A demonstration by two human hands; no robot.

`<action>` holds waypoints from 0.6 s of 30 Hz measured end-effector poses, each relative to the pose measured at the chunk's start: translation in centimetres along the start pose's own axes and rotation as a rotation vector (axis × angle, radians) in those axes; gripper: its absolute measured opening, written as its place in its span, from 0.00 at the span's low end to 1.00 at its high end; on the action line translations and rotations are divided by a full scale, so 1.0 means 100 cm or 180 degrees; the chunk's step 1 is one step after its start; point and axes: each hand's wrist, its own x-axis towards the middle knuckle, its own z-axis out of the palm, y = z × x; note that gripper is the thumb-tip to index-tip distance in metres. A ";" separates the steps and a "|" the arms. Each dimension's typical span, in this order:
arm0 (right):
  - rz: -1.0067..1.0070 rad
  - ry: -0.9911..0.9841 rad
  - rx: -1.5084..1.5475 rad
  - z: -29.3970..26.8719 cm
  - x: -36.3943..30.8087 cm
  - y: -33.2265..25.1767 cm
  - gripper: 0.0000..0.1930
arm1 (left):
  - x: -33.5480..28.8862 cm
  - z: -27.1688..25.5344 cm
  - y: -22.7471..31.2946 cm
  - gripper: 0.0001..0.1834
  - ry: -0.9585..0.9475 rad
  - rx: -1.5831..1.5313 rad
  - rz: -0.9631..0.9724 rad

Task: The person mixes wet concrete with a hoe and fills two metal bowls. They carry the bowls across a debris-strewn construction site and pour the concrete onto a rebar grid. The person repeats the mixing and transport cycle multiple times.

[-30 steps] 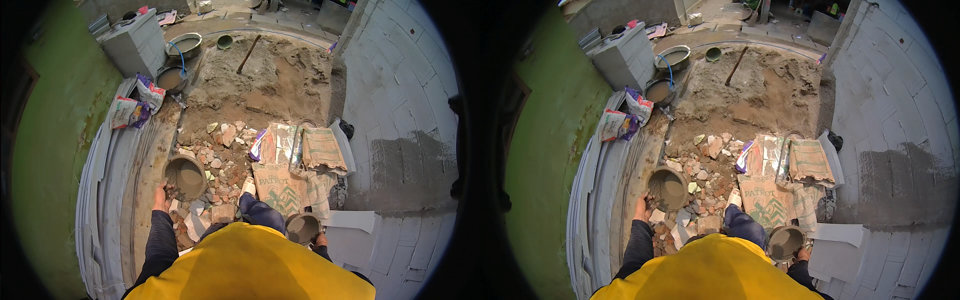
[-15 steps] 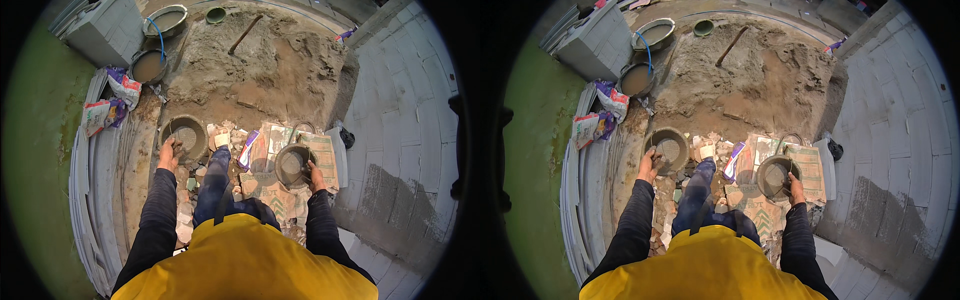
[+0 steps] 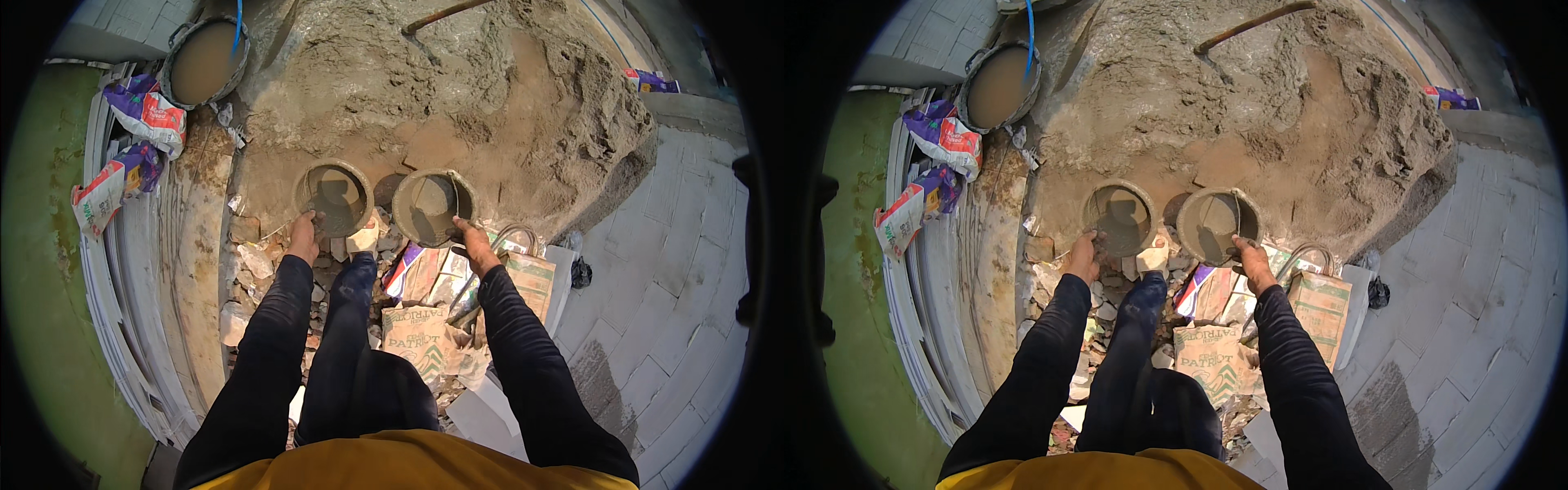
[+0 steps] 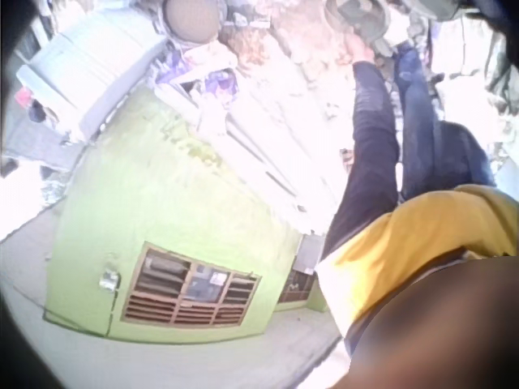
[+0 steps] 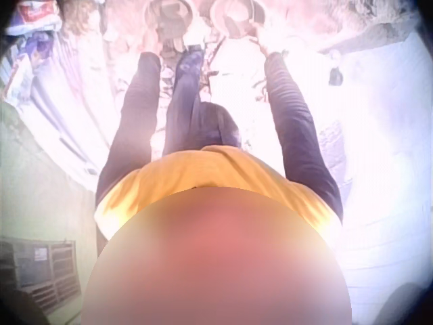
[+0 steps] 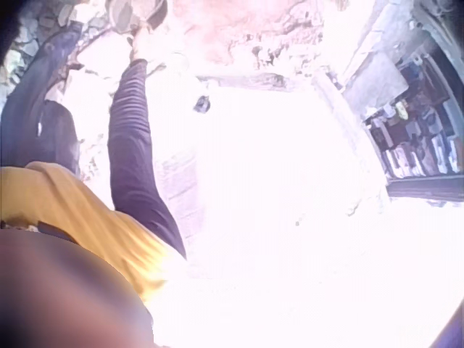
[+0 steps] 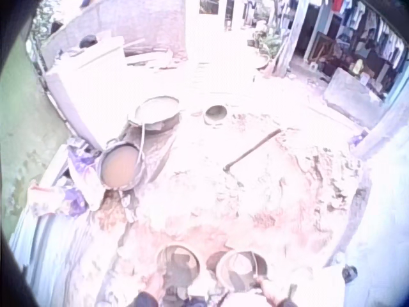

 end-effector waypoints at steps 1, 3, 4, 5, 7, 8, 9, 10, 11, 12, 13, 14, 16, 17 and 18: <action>0.0037 0.0071 -0.0025 0.016 0.020 -0.010 0.24 | 0.015 0.007 0.005 0.08 0.0056 0.0007 -0.0049; 0.0049 0.0024 -0.0110 0.043 0.056 -0.025 0.25 | 0.041 0.015 0.013 0.08 0.0236 -0.0042 -0.0083; 0.0037 -0.0039 -0.0135 0.054 0.073 -0.031 0.26 | 0.053 0.015 0.015 0.08 0.0370 -0.0105 -0.0063; 0.0026 -0.0080 -0.0171 0.065 0.089 -0.037 0.26 | 0.063 0.013 0.017 0.07 0.0446 -0.0143 0.0016; 0.0086 -0.0142 -0.0342 0.083 0.115 -0.045 0.27 | 0.082 0.001 0.018 0.07 0.0436 -0.0216 0.0254; 0.0062 -0.0089 -0.0440 0.091 0.126 -0.049 0.27 | 0.090 -0.007 0.018 0.07 0.0487 -0.0327 0.0327; 0.0003 -0.0161 -0.0500 0.098 0.135 -0.052 0.27 | 0.097 -0.016 0.018 0.08 0.0558 -0.0289 0.0407; -0.0071 -0.0162 -0.0575 0.105 0.144 -0.056 0.27 | 0.105 -0.023 0.020 0.08 0.0683 -0.0337 0.0408; -0.0116 -0.0119 -0.0638 0.111 0.152 -0.060 0.26 | 0.112 -0.030 0.020 0.08 0.0701 -0.0331 0.0447; -0.0071 -0.0154 -0.0658 0.117 0.159 -0.063 0.26 | 0.120 -0.035 0.023 0.08 0.0809 -0.0395 0.0424; -0.0078 -0.0151 -0.0674 0.123 0.166 -0.065 0.26 | 0.126 -0.039 0.026 0.09 0.0810 -0.0403 0.0440; -0.0102 -0.0111 -0.0699 0.129 0.172 -0.068 0.25 | 0.133 -0.042 0.029 0.09 0.0880 -0.0409 0.0401; -0.0098 -0.0174 -0.0771 0.141 0.181 -0.071 0.23 | 0.143 -0.047 0.033 0.09 0.0757 -0.0478 0.0425; -0.0129 -0.0233 -0.0834 0.148 0.184 -0.071 0.22 | 0.148 -0.050 0.035 0.09 0.0747 -0.0457 0.0399; -0.0145 -0.0247 -0.0929 0.154 0.186 -0.071 0.21 | 0.150 -0.054 0.035 0.09 0.0690 -0.0449 0.0432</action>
